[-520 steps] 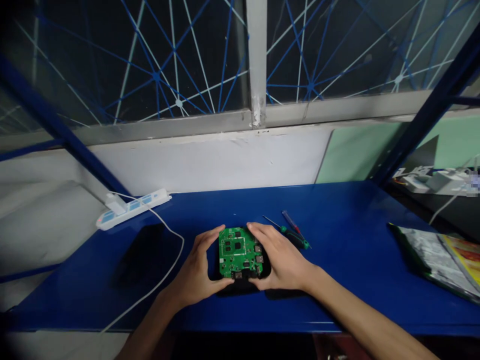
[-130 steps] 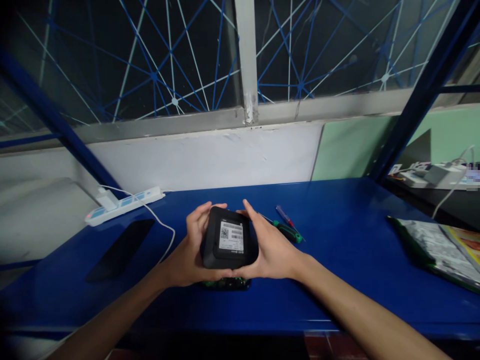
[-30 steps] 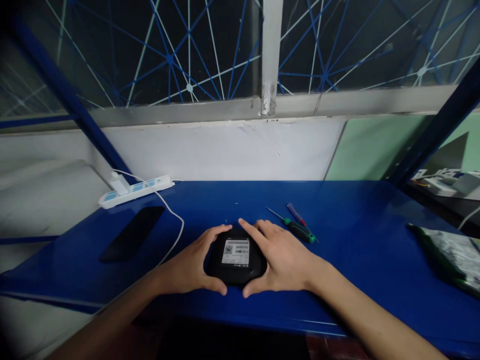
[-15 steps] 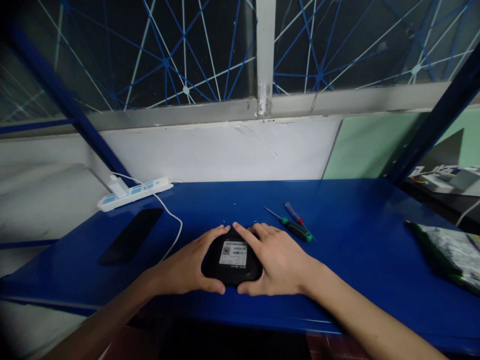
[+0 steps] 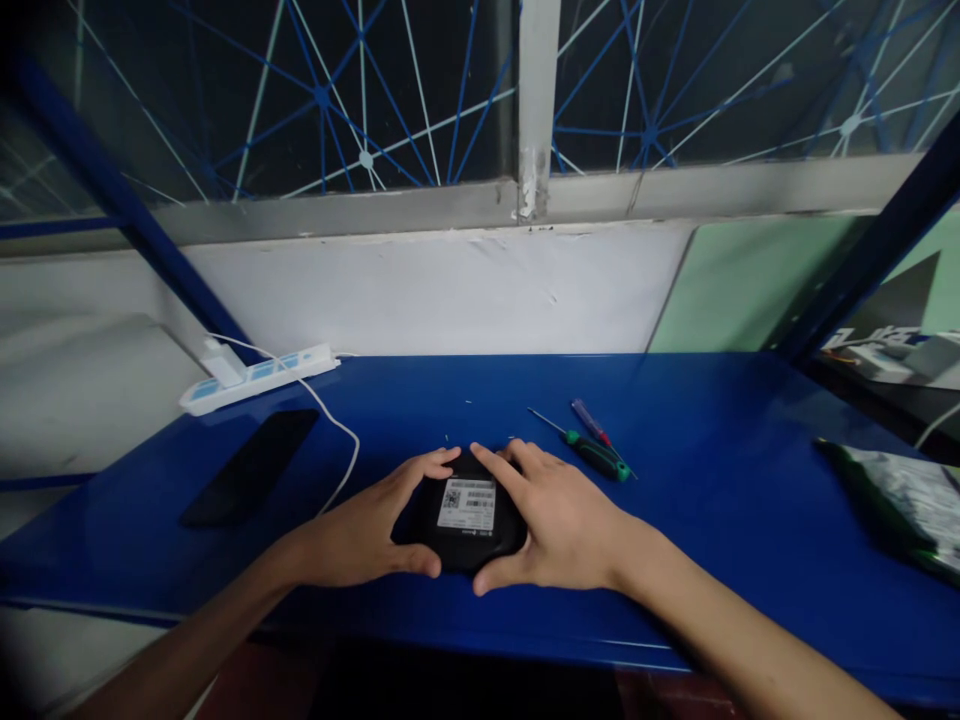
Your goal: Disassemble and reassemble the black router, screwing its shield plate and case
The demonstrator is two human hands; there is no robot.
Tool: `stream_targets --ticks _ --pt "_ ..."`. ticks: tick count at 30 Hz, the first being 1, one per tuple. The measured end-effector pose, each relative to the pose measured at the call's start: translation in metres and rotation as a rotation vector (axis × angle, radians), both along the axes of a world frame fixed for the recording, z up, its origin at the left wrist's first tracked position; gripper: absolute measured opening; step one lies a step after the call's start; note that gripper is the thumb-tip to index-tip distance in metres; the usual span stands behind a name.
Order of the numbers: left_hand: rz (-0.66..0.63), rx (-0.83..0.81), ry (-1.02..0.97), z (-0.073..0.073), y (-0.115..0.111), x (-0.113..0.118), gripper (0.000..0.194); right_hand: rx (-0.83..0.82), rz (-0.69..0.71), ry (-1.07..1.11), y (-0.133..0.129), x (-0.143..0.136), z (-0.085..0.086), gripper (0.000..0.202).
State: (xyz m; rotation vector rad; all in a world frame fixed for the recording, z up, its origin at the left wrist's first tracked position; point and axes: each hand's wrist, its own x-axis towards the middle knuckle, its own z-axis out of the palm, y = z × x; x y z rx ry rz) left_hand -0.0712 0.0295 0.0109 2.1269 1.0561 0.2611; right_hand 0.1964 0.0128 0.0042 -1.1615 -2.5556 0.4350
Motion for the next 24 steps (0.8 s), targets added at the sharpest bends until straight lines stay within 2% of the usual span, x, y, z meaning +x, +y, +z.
stream_targets --ticks 5,12,17,20,24 --pt "0.014 0.002 -0.003 -0.002 -0.002 0.002 0.097 -0.064 -0.009 -0.008 0.0 -0.002 0.0 0.121" --pt "-0.006 0.029 -0.049 -0.001 -0.002 0.004 0.089 -0.09 0.005 -0.011 0.001 -0.002 0.0 0.115" --pt "-0.012 0.063 -0.056 -0.006 -0.001 0.001 0.086 -0.113 0.004 -0.076 -0.002 -0.002 0.001 0.104" --pt "-0.001 0.122 -0.032 -0.011 -0.003 0.001 0.085 -0.099 -0.019 -0.103 -0.003 -0.004 0.002 0.097" --pt "-0.009 0.251 -0.005 -0.016 -0.009 0.003 0.078 -0.088 -0.019 -0.093 -0.002 -0.006 0.0 0.102"
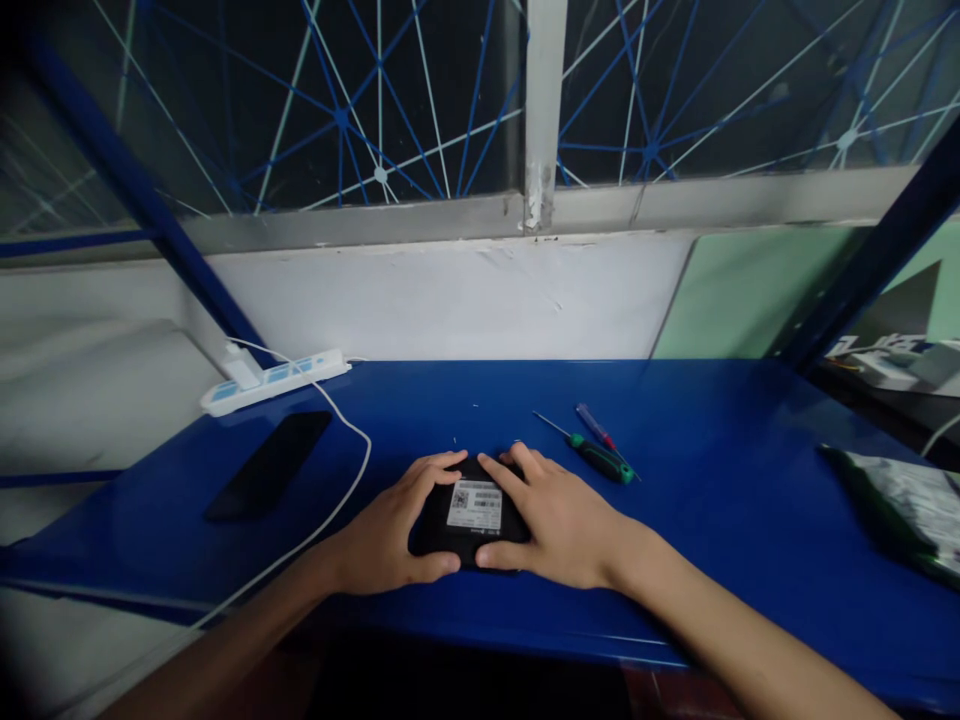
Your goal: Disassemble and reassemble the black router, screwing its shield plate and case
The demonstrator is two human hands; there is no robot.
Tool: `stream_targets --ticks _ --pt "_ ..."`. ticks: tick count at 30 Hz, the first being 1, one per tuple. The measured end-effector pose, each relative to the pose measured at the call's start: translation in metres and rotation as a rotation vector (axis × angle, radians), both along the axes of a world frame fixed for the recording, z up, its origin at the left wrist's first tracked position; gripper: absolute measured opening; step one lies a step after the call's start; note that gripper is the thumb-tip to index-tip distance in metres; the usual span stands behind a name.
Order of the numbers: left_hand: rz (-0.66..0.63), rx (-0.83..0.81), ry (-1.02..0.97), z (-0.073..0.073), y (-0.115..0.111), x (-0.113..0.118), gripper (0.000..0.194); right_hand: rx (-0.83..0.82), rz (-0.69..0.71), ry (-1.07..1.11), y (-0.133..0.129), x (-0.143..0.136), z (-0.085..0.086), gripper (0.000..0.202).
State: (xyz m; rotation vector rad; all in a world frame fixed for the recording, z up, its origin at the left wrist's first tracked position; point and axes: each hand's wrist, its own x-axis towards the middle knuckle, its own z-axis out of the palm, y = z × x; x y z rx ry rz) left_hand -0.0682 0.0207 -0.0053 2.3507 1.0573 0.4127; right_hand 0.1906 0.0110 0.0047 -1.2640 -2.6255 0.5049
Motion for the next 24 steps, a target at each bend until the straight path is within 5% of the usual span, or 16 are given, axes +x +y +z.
stream_targets --ticks 8,13,16,24 --pt "-0.006 0.083 0.032 -0.001 -0.006 0.003 0.067 0.2 -0.009 0.066 0.012 0.005 -0.001 0.081" --pt "-0.004 0.079 0.013 0.001 -0.008 0.004 0.064 0.443 -0.49 0.07 0.042 0.042 0.004 0.052" --pt "-0.005 0.088 0.0 -0.001 -0.008 0.004 0.065 0.405 -0.662 0.026 0.057 0.065 -0.001 0.046" --pt "0.0 0.131 0.022 -0.008 -0.006 0.004 0.071 0.226 -0.77 -0.016 0.074 0.085 -0.016 0.048"
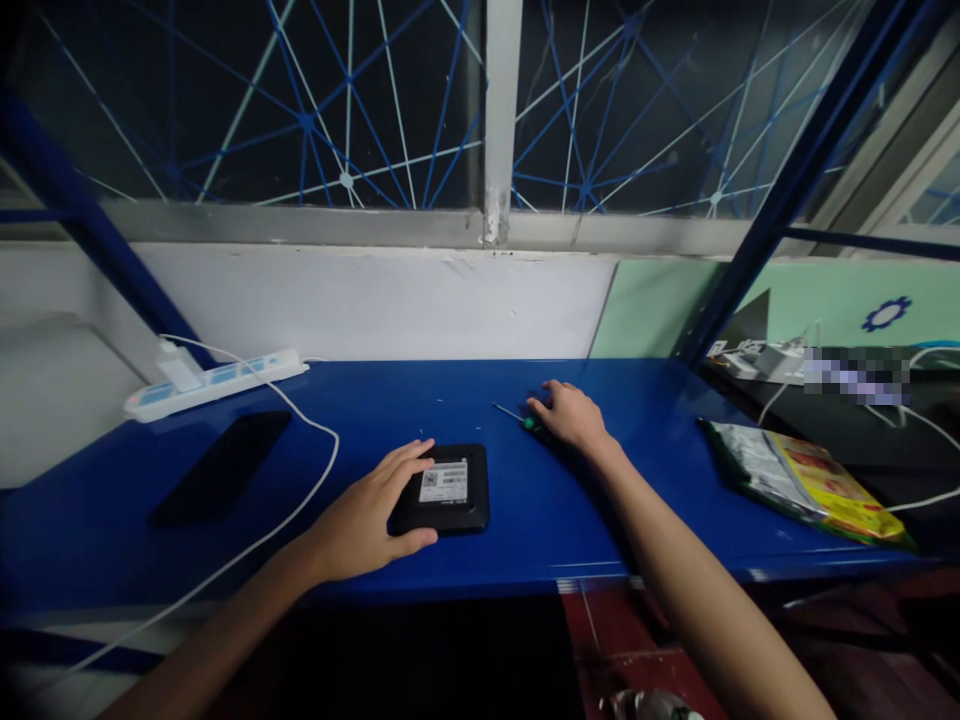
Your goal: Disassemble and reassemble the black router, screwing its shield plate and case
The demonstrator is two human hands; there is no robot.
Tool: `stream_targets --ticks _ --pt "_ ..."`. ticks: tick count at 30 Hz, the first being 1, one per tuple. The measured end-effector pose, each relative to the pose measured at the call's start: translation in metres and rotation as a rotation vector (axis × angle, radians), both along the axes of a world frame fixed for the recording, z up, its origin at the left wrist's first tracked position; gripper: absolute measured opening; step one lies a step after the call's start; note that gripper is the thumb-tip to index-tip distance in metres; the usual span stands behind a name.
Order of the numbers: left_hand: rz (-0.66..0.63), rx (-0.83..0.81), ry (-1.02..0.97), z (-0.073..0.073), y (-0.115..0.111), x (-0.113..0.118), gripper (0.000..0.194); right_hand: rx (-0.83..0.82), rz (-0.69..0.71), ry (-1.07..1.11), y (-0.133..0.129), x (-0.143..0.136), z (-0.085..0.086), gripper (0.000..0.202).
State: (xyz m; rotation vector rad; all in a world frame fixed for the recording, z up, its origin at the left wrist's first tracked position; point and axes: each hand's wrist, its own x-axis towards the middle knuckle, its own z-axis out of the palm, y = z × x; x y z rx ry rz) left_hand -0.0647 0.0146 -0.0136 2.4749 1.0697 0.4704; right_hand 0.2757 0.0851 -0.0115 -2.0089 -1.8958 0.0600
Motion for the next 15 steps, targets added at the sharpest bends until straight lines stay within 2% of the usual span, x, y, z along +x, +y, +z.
stream_targets --ticks 5,9,12,15 --pt "0.003 0.019 0.002 0.0 0.0 0.0 0.072 -0.024 0.032 0.059 0.004 0.004 -0.002 0.04" --pt "-0.012 0.022 -0.02 -0.002 0.001 0.0 0.074 0.016 0.051 0.107 0.006 0.006 -0.005 0.036" --pt "-0.012 0.017 -0.017 -0.002 0.001 0.001 0.074 0.118 0.039 0.156 0.005 0.007 -0.002 0.037" --pt "-0.003 0.017 -0.017 -0.001 0.001 0.002 0.075 0.309 -0.017 0.224 0.003 0.006 0.007 0.041"
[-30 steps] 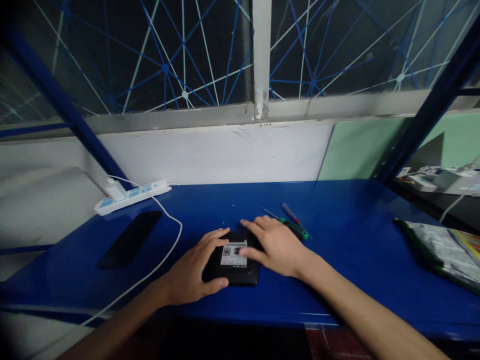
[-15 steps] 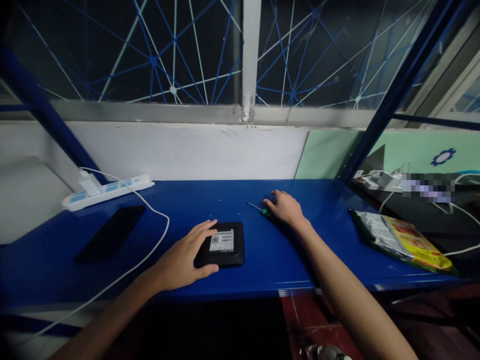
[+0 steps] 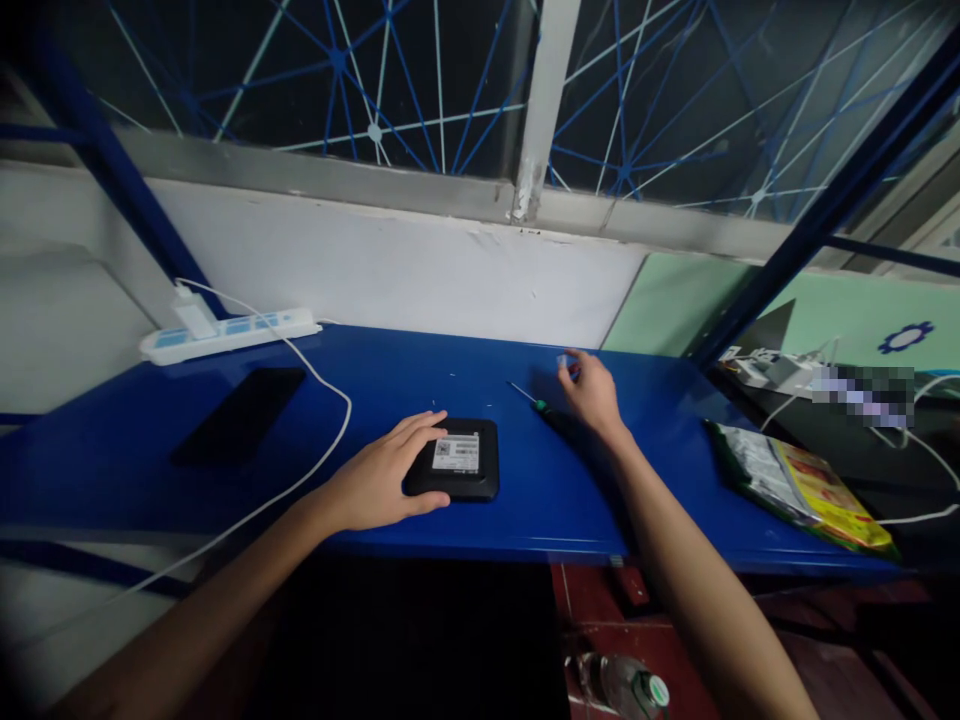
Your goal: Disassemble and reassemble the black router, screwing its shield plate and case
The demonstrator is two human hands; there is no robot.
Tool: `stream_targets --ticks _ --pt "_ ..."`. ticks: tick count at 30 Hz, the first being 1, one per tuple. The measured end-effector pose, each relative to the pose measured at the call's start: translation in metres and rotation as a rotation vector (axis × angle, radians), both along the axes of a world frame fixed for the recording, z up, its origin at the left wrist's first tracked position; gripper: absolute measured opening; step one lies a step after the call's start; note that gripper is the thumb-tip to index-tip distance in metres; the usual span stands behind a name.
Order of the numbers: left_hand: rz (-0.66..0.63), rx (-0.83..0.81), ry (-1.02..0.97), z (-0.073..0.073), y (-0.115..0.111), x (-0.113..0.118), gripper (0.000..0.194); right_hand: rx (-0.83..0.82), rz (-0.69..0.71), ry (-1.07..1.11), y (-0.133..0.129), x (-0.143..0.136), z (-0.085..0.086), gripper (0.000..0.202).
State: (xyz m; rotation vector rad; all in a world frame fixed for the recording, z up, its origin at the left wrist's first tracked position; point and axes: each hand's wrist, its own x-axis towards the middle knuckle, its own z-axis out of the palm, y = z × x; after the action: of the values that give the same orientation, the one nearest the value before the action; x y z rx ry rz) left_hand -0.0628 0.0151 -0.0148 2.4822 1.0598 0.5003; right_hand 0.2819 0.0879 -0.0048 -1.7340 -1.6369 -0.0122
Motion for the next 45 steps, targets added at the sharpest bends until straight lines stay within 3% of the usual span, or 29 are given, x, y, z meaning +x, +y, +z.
stream_targets --ticks 3,7,12,18,35,45 --pt "-0.005 -0.019 -0.025 0.0 0.0 0.0 0.077 0.174 -0.036 0.11 -0.002 -0.006 0.011 0.042" --pt "-0.012 -0.024 -0.059 -0.002 0.001 -0.002 0.08 0.285 0.082 0.233 0.004 -0.033 0.022 0.033" --pt "-0.014 0.017 -0.046 -0.004 0.001 -0.002 0.081 0.265 0.272 0.308 0.024 -0.082 0.022 0.023" --pt "-0.018 0.064 -0.016 -0.003 -0.001 -0.001 0.081 0.249 0.331 0.367 0.043 -0.114 0.01 0.022" --pt "-0.017 0.084 -0.006 -0.009 0.0 -0.001 0.086 0.234 0.33 0.514 0.046 -0.114 -0.005 0.022" --pt "-0.02 0.027 -0.011 -0.005 0.0 -0.002 0.086 0.228 0.363 0.741 0.012 -0.07 0.001 0.029"
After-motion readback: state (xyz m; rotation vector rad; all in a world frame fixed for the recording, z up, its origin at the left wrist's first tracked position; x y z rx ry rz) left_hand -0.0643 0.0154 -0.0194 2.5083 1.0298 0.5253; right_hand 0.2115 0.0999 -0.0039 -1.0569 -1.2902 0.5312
